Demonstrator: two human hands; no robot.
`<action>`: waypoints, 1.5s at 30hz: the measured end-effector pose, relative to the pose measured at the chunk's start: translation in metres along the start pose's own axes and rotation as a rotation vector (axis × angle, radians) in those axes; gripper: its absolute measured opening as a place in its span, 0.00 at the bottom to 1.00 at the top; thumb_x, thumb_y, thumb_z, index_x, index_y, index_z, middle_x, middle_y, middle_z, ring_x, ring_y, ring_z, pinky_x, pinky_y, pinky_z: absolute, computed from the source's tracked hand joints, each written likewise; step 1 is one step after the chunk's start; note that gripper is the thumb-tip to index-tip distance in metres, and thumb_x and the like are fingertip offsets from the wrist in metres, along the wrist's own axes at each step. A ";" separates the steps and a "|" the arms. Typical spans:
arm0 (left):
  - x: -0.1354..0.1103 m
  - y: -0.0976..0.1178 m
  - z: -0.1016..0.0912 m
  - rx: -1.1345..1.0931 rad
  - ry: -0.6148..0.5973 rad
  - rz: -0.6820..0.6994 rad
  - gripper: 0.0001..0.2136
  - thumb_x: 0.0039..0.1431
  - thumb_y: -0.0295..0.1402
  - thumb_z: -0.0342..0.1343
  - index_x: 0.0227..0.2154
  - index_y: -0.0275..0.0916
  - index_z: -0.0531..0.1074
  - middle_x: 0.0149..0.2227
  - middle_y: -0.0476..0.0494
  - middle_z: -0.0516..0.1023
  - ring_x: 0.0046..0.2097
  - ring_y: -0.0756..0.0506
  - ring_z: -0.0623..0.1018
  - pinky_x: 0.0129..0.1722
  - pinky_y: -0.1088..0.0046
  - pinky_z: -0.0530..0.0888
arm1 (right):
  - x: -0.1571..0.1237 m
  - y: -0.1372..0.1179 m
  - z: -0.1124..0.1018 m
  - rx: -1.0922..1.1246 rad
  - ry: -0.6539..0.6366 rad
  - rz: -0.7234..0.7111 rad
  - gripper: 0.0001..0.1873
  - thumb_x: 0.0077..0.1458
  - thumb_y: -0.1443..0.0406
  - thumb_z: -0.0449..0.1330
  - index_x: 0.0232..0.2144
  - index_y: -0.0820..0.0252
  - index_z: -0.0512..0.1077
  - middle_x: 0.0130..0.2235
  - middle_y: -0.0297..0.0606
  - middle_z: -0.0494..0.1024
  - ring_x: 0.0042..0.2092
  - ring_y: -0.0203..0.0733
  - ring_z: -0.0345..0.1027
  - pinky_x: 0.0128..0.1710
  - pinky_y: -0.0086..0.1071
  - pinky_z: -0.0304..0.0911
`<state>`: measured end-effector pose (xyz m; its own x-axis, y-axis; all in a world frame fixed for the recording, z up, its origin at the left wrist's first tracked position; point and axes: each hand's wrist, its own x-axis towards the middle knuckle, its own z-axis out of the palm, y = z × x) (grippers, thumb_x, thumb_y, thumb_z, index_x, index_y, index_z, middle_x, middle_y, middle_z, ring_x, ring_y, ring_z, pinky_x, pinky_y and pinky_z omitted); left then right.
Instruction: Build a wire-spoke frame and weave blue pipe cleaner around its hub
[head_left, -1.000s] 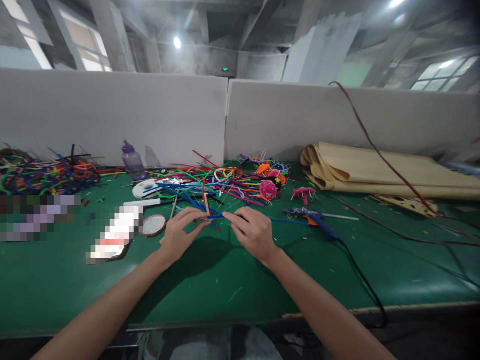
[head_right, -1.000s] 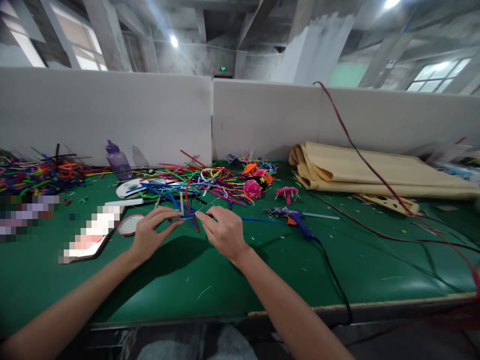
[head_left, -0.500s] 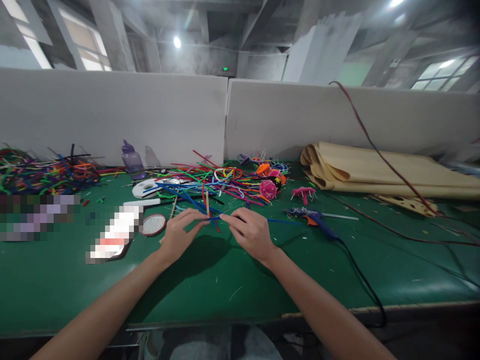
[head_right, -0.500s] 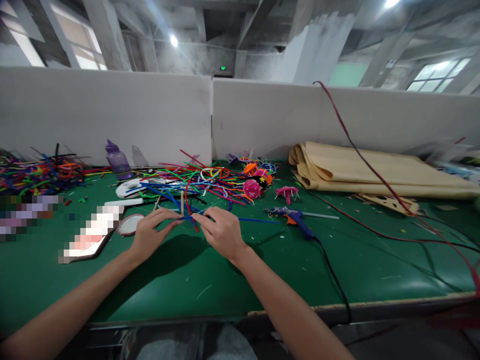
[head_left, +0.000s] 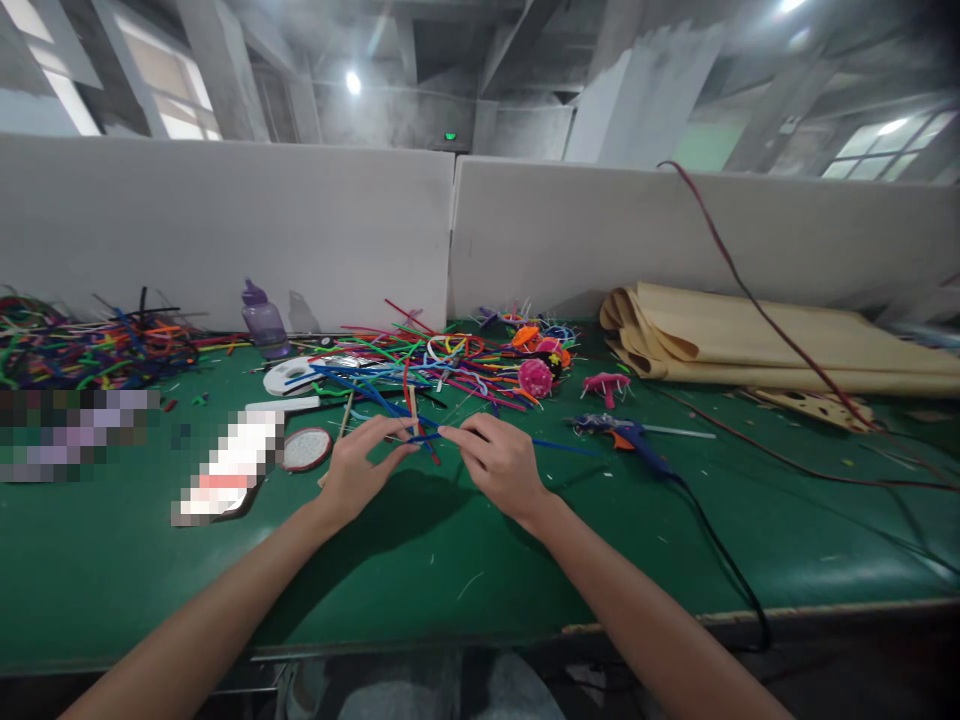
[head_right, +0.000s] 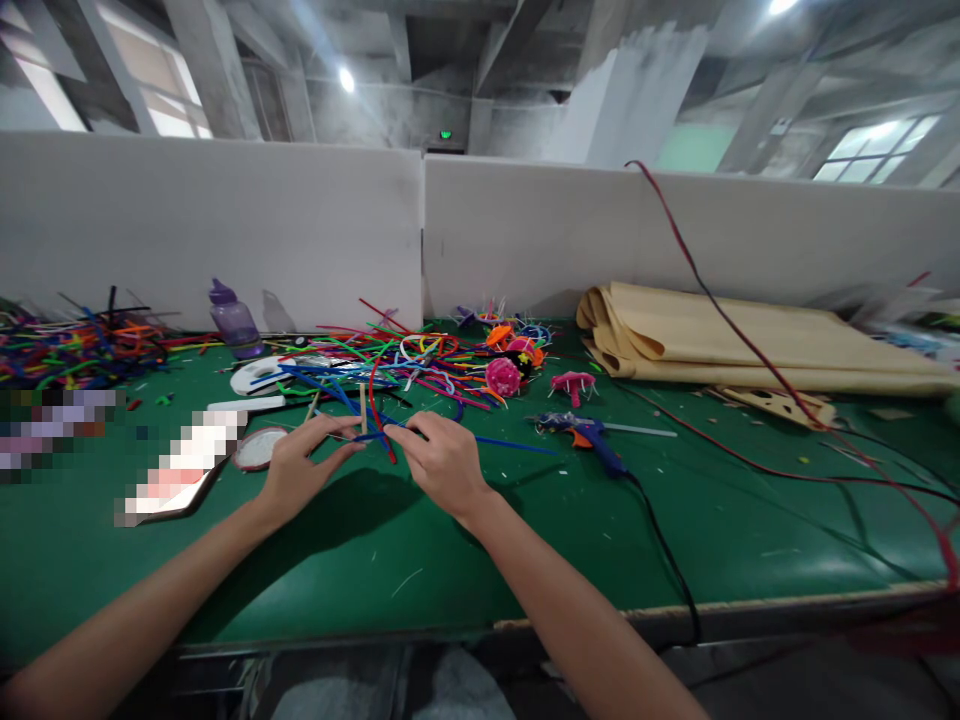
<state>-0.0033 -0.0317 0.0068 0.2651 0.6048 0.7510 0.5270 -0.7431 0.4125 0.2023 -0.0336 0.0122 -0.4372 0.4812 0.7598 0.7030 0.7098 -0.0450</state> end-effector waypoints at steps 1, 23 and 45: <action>0.000 0.000 0.000 -0.002 -0.003 0.005 0.13 0.53 0.31 0.56 0.43 0.42 0.71 0.31 0.47 0.76 0.34 0.49 0.75 0.36 0.72 0.72 | 0.000 0.000 0.000 -0.003 -0.001 0.007 0.16 0.57 0.71 0.49 0.39 0.57 0.74 0.32 0.38 0.73 0.33 0.35 0.64 0.32 0.28 0.57; -0.008 -0.005 0.005 -0.002 -0.159 0.054 0.15 0.55 0.29 0.55 0.46 0.46 0.69 0.32 0.47 0.75 0.35 0.49 0.75 0.39 0.69 0.70 | 0.000 -0.002 0.001 0.076 -0.031 0.069 0.16 0.56 0.72 0.47 0.38 0.57 0.74 0.33 0.39 0.71 0.35 0.37 0.64 0.32 0.28 0.57; 0.005 0.001 -0.005 -0.192 -0.214 -0.023 0.08 0.53 0.31 0.56 0.37 0.41 0.74 0.32 0.45 0.78 0.35 0.48 0.75 0.35 0.70 0.71 | 0.012 0.016 -0.014 0.167 0.142 0.404 0.08 0.52 0.67 0.56 0.31 0.56 0.75 0.35 0.38 0.72 0.39 0.41 0.65 0.41 0.36 0.55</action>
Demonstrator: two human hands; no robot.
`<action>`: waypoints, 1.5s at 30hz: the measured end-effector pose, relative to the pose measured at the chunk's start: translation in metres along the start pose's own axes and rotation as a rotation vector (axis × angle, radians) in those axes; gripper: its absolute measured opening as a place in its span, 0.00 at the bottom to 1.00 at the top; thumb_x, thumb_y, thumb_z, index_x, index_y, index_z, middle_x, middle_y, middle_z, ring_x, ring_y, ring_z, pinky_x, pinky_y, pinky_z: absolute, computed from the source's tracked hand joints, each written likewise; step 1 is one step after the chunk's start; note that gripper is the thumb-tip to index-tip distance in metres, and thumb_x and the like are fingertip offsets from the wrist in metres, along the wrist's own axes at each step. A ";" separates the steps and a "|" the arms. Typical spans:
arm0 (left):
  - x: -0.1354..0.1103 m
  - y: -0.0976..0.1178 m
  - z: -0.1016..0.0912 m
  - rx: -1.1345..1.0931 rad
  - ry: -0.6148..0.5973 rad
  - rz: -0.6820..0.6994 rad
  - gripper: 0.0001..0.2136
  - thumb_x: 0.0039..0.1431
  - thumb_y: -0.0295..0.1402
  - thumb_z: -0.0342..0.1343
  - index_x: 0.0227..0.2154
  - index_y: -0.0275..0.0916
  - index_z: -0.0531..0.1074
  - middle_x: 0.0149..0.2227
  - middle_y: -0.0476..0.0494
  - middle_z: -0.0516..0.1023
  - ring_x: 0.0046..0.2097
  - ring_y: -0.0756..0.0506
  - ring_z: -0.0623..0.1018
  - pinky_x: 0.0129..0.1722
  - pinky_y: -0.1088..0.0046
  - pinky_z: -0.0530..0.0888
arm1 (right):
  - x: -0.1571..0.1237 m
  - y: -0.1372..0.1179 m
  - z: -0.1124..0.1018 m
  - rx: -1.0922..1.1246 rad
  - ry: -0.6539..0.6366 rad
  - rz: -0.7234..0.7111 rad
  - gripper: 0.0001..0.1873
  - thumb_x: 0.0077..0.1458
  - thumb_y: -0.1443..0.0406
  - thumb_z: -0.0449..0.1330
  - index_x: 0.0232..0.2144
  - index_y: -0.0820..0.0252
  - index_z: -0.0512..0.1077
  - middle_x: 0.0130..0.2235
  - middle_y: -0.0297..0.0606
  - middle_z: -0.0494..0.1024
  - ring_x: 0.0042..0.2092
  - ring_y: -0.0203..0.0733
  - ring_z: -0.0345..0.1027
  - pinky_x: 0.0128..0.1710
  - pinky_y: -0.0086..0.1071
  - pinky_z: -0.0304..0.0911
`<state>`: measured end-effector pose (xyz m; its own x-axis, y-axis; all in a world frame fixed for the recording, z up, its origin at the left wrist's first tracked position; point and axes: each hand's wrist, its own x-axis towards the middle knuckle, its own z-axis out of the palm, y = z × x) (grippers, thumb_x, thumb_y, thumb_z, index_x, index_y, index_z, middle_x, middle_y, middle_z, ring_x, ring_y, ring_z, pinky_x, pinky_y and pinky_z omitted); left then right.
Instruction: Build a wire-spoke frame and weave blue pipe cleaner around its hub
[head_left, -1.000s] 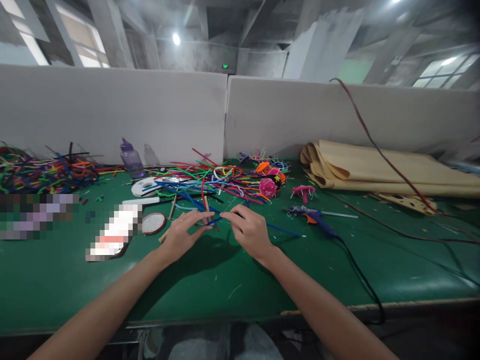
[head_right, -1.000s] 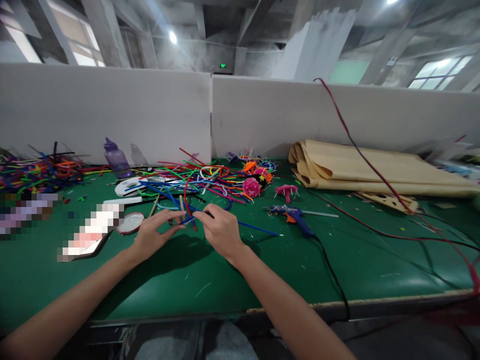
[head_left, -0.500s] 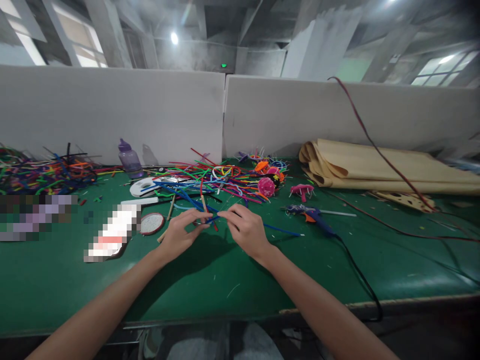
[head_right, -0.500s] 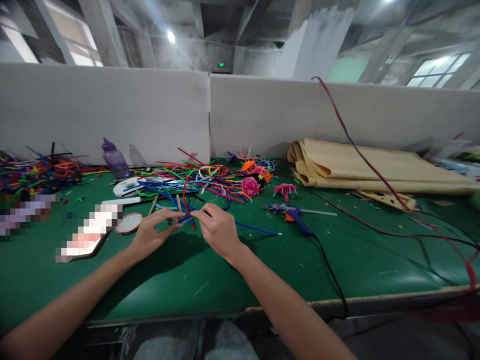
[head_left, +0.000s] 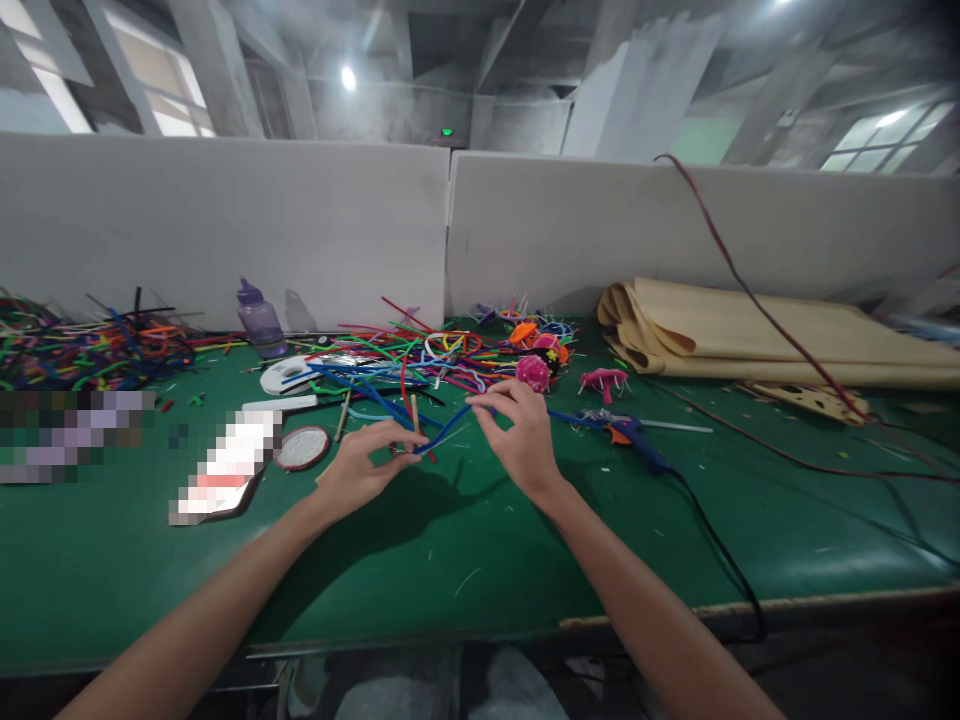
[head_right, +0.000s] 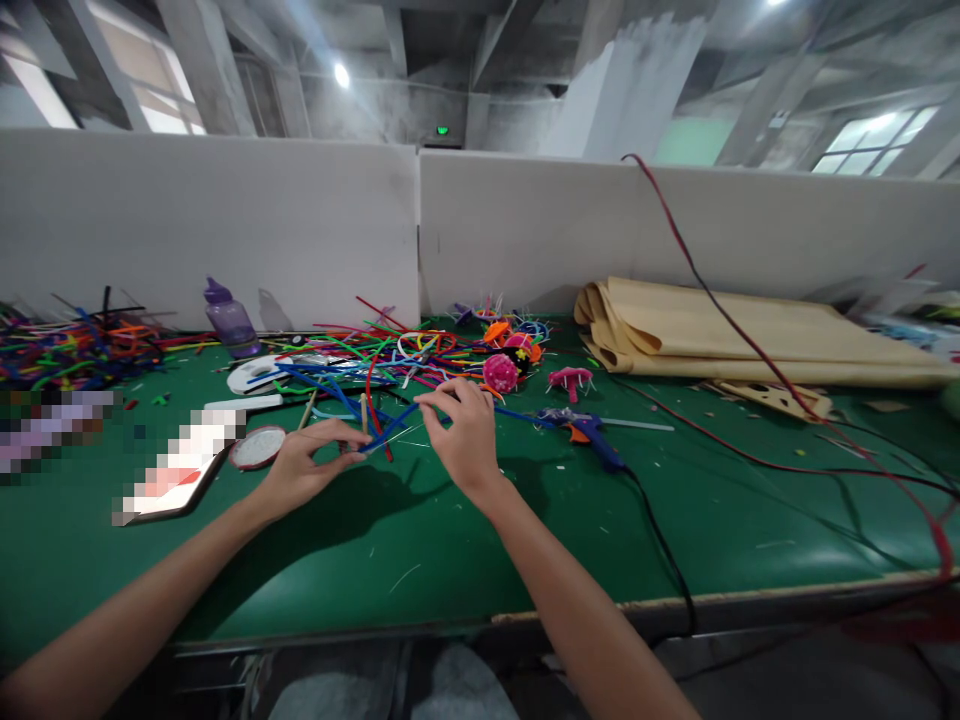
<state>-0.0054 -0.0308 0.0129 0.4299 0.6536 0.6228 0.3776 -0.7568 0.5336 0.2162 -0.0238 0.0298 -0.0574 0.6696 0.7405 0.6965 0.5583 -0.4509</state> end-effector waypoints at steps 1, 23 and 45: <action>0.000 0.000 -0.001 -0.007 -0.016 0.003 0.08 0.53 0.31 0.56 0.37 0.41 0.74 0.33 0.44 0.78 0.35 0.47 0.75 0.35 0.70 0.71 | 0.002 0.002 -0.001 0.070 -0.047 0.040 0.07 0.50 0.67 0.56 0.30 0.56 0.76 0.34 0.37 0.73 0.39 0.40 0.66 0.40 0.35 0.57; 0.002 0.006 -0.005 -0.161 0.012 -0.069 0.06 0.50 0.32 0.59 0.32 0.40 0.75 0.32 0.43 0.78 0.32 0.48 0.75 0.30 0.72 0.71 | 0.011 0.020 -0.013 0.884 -0.352 0.711 0.09 0.37 0.69 0.58 0.25 0.62 0.77 0.24 0.35 0.74 0.25 0.30 0.58 0.26 0.28 0.52; 0.004 -0.010 -0.007 -0.727 0.390 -0.523 0.13 0.42 0.29 0.64 0.34 0.42 0.75 0.26 0.53 0.69 0.27 0.55 0.69 0.28 0.80 0.66 | -0.004 -0.010 0.001 0.276 -0.124 -0.011 0.07 0.53 0.66 0.56 0.31 0.58 0.75 0.32 0.36 0.74 0.35 0.36 0.67 0.37 0.30 0.61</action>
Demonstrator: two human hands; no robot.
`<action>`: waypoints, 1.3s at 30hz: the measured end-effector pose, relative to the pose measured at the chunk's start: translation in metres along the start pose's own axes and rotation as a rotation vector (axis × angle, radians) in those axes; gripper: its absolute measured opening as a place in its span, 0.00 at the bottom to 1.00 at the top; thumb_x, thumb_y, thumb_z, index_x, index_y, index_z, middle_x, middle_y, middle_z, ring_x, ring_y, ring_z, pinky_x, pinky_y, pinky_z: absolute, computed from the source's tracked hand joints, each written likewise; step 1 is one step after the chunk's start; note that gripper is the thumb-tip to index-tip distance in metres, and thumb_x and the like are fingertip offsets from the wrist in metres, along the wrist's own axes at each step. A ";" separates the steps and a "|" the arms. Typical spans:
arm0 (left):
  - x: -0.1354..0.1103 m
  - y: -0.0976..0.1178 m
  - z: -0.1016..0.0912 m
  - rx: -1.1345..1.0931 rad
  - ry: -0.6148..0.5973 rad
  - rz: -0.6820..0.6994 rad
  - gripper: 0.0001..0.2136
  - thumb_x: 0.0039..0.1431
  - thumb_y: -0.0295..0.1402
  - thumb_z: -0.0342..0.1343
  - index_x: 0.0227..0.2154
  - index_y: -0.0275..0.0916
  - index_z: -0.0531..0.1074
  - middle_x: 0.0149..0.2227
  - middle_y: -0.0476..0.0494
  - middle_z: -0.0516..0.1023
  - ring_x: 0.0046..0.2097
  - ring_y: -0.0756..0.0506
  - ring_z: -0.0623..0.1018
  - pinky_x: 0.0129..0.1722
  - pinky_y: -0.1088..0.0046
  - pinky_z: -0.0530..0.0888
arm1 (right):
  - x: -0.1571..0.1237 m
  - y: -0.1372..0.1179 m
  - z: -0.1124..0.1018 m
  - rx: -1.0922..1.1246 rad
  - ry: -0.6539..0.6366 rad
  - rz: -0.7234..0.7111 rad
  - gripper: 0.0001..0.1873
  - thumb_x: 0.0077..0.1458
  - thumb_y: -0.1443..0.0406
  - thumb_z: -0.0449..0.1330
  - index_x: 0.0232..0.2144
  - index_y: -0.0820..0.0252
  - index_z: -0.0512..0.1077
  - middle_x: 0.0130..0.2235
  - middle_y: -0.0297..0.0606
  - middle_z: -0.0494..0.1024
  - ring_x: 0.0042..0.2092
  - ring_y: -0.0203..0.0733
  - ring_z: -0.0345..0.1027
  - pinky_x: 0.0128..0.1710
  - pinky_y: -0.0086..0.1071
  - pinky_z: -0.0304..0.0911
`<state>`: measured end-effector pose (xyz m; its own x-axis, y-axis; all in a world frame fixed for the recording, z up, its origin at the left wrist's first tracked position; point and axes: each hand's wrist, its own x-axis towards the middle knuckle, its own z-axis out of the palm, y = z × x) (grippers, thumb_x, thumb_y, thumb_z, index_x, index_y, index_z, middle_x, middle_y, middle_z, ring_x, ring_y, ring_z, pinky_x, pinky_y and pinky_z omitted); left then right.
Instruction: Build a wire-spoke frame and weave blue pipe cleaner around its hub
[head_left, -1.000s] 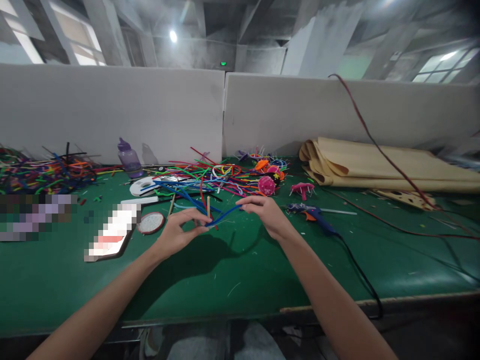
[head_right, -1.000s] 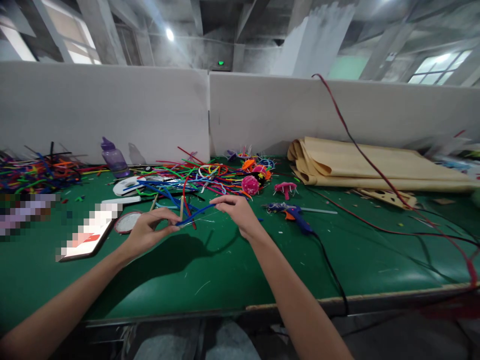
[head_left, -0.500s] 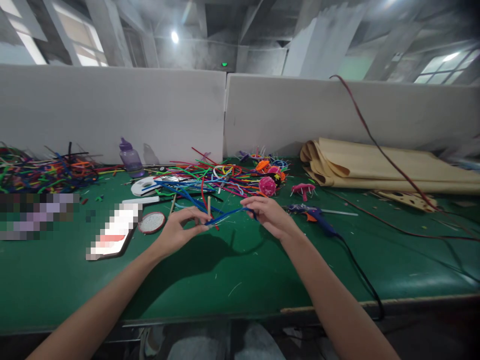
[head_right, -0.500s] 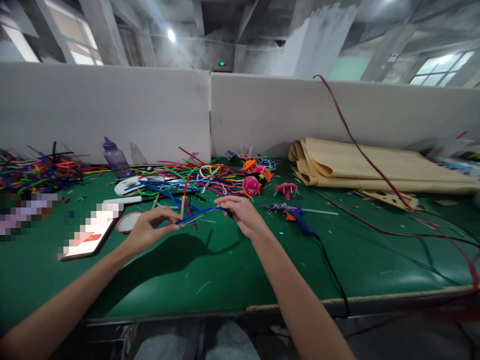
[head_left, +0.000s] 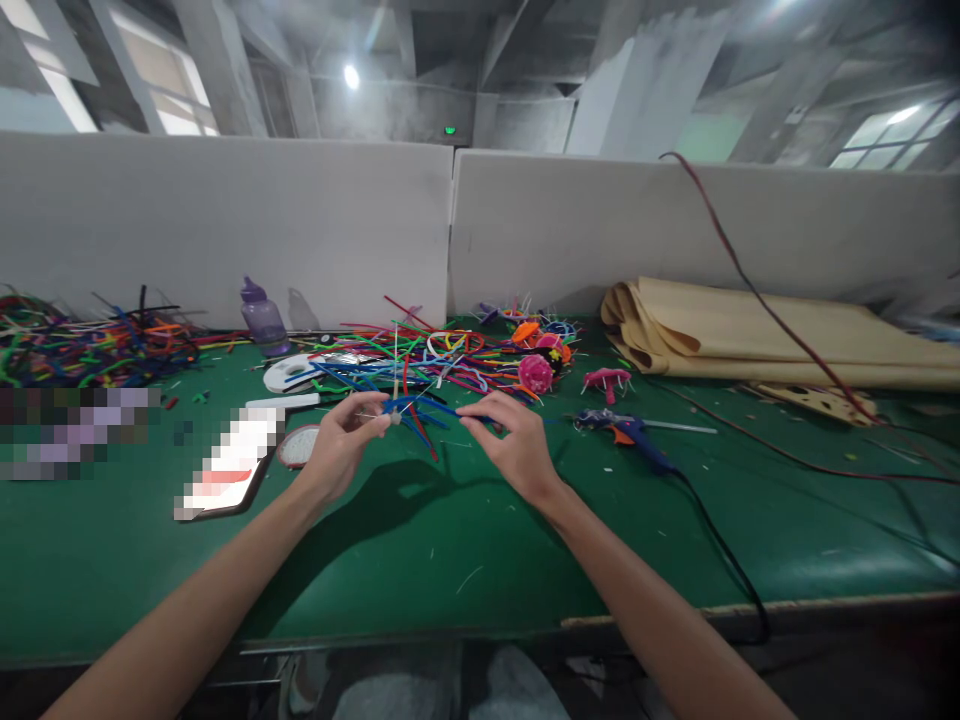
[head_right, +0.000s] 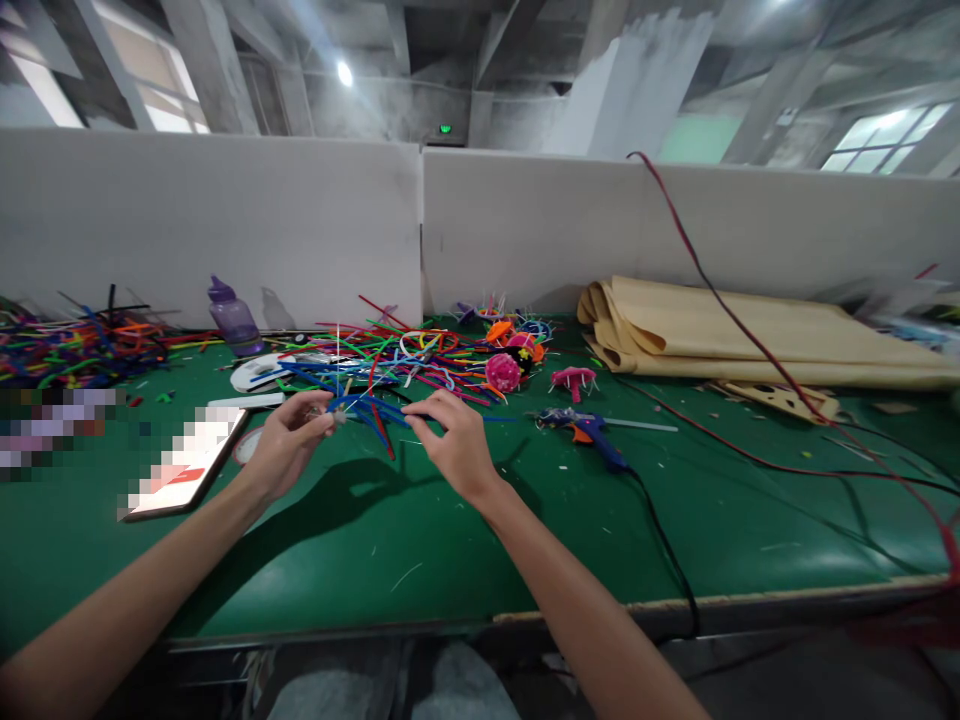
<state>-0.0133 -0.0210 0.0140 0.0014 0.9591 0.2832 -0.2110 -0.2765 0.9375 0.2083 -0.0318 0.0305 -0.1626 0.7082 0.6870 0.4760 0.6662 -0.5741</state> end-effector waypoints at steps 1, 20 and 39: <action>0.000 0.000 0.000 -0.032 0.010 -0.009 0.13 0.42 0.29 0.64 0.35 0.43 0.74 0.26 0.53 0.69 0.27 0.55 0.69 0.28 0.80 0.66 | -0.001 0.000 0.002 -0.011 -0.022 -0.009 0.07 0.53 0.66 0.56 0.32 0.58 0.75 0.31 0.36 0.74 0.35 0.36 0.67 0.36 0.29 0.61; 0.002 -0.003 0.000 -0.187 0.022 -0.097 0.14 0.42 0.28 0.64 0.35 0.42 0.75 0.28 0.53 0.69 0.29 0.56 0.71 0.29 0.83 0.68 | -0.016 -0.002 0.024 0.031 -0.363 0.006 0.08 0.54 0.65 0.55 0.35 0.59 0.73 0.33 0.36 0.76 0.34 0.36 0.68 0.35 0.28 0.62; -0.012 -0.002 0.017 -0.043 0.026 -0.015 0.07 0.40 0.29 0.65 0.26 0.40 0.76 0.26 0.51 0.75 0.29 0.51 0.73 0.31 0.77 0.67 | -0.017 -0.020 0.030 0.126 -0.136 0.130 0.10 0.53 0.63 0.53 0.26 0.61 0.72 0.22 0.31 0.71 0.22 0.30 0.60 0.25 0.25 0.57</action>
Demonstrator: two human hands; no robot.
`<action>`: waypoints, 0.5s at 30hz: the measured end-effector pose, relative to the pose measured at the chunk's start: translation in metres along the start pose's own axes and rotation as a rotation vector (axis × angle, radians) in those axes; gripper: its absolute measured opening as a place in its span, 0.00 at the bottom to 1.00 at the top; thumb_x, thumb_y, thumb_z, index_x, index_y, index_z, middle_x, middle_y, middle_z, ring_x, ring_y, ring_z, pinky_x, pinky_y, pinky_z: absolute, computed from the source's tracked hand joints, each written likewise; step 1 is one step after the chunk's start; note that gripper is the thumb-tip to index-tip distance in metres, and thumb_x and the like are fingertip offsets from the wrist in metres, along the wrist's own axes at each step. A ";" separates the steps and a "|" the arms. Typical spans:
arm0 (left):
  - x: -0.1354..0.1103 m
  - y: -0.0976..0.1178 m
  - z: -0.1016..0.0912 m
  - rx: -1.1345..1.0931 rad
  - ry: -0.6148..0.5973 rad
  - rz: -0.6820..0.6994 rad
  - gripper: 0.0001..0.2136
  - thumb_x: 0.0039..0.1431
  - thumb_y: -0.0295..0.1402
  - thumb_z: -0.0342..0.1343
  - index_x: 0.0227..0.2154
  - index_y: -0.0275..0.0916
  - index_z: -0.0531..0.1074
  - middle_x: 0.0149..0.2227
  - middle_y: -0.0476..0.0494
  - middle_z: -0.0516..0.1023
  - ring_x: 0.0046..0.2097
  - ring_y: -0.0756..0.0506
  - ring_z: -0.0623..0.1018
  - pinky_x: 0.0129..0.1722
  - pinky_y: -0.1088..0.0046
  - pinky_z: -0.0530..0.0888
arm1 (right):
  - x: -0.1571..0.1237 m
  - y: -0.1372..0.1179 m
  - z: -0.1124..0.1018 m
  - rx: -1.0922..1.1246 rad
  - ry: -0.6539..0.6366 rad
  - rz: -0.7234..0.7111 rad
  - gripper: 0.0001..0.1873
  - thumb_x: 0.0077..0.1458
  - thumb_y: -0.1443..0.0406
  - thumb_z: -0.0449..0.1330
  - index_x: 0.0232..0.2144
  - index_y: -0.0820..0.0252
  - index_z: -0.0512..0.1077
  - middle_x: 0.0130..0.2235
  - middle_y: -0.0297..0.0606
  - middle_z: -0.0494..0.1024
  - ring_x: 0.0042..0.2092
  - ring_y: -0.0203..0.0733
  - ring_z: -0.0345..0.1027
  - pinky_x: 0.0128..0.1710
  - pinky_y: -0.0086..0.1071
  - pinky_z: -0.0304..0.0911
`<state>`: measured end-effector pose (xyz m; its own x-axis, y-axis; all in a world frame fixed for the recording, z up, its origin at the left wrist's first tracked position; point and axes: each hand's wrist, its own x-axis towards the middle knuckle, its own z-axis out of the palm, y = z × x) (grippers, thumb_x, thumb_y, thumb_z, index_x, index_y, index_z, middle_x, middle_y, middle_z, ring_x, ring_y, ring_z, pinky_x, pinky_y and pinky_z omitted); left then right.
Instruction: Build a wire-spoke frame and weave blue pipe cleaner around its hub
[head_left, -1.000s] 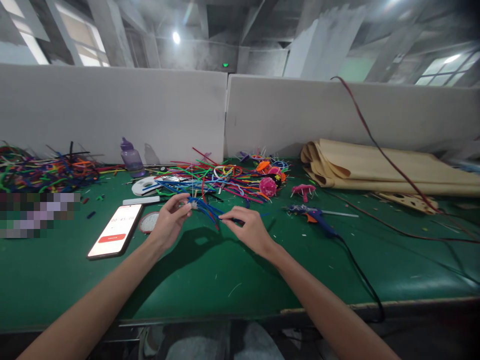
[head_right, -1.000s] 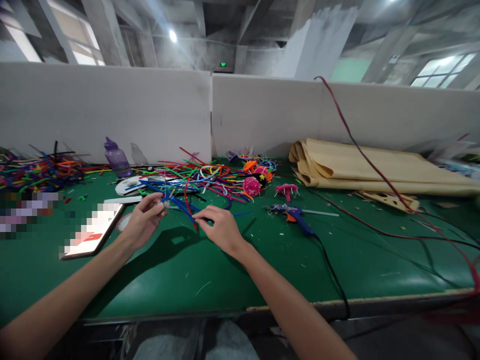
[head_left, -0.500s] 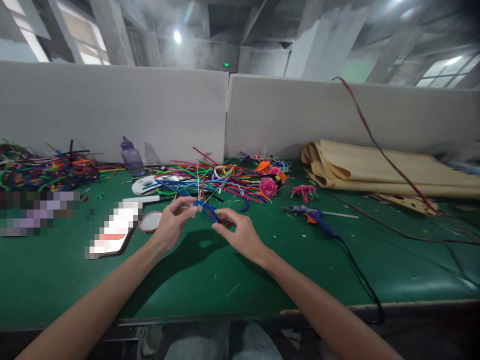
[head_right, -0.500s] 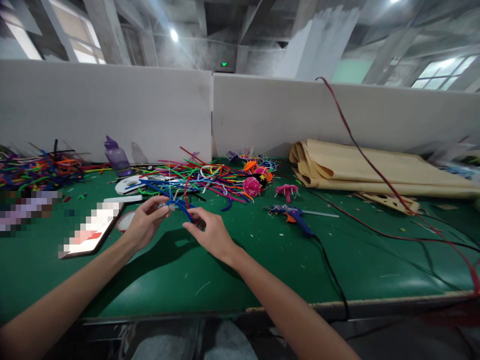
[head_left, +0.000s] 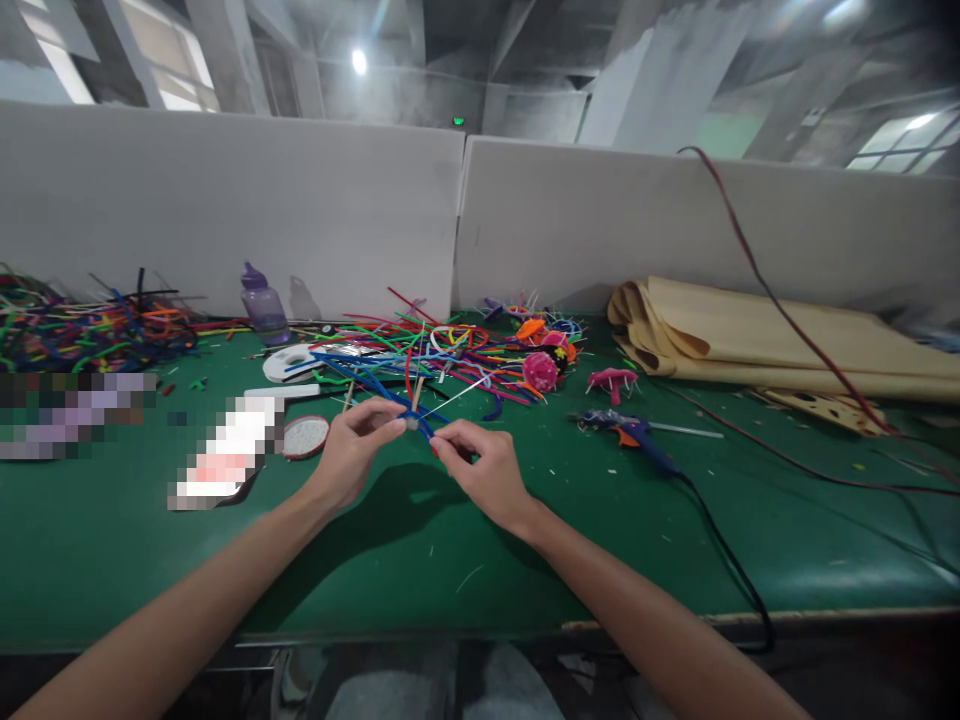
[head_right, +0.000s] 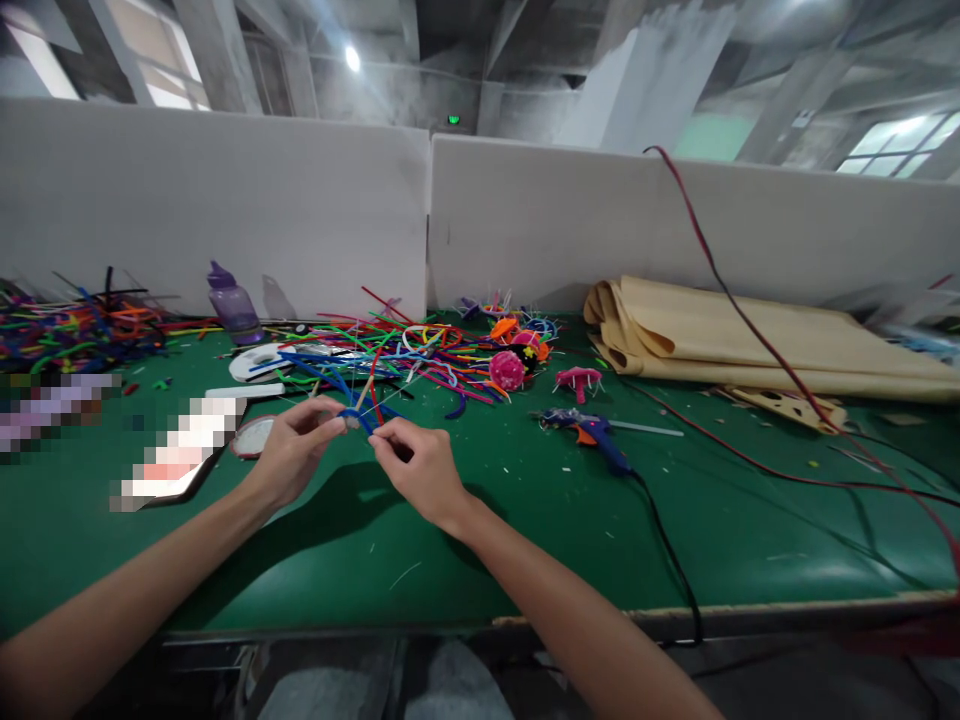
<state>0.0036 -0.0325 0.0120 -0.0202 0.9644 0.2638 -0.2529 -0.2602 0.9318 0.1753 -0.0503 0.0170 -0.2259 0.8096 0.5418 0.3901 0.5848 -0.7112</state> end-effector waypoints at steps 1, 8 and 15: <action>0.000 0.000 0.000 -0.017 0.001 -0.013 0.08 0.39 0.29 0.65 0.26 0.40 0.76 0.26 0.51 0.75 0.30 0.51 0.73 0.31 0.77 0.67 | 0.000 0.001 0.000 -0.002 -0.015 0.003 0.10 0.53 0.63 0.53 0.26 0.61 0.72 0.22 0.31 0.71 0.22 0.31 0.60 0.25 0.25 0.56; -0.001 0.000 0.001 -0.084 -0.007 -0.083 0.08 0.38 0.29 0.66 0.26 0.39 0.75 0.26 0.51 0.75 0.28 0.52 0.73 0.30 0.77 0.68 | -0.001 0.004 0.003 -0.063 -0.108 -0.044 0.10 0.55 0.64 0.53 0.29 0.60 0.73 0.24 0.32 0.72 0.25 0.31 0.62 0.27 0.25 0.55; 0.001 0.000 -0.001 0.055 -0.031 -0.069 0.09 0.41 0.31 0.65 0.29 0.39 0.76 0.26 0.49 0.76 0.30 0.50 0.74 0.31 0.76 0.68 | -0.002 0.008 0.004 -0.072 -0.080 -0.022 0.08 0.54 0.63 0.54 0.29 0.59 0.72 0.24 0.32 0.74 0.26 0.33 0.65 0.28 0.26 0.57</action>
<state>0.0023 -0.0311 0.0117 0.0252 0.9783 0.2057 -0.1992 -0.1967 0.9600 0.1752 -0.0470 0.0090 -0.3043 0.7995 0.5178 0.4465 0.5999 -0.6639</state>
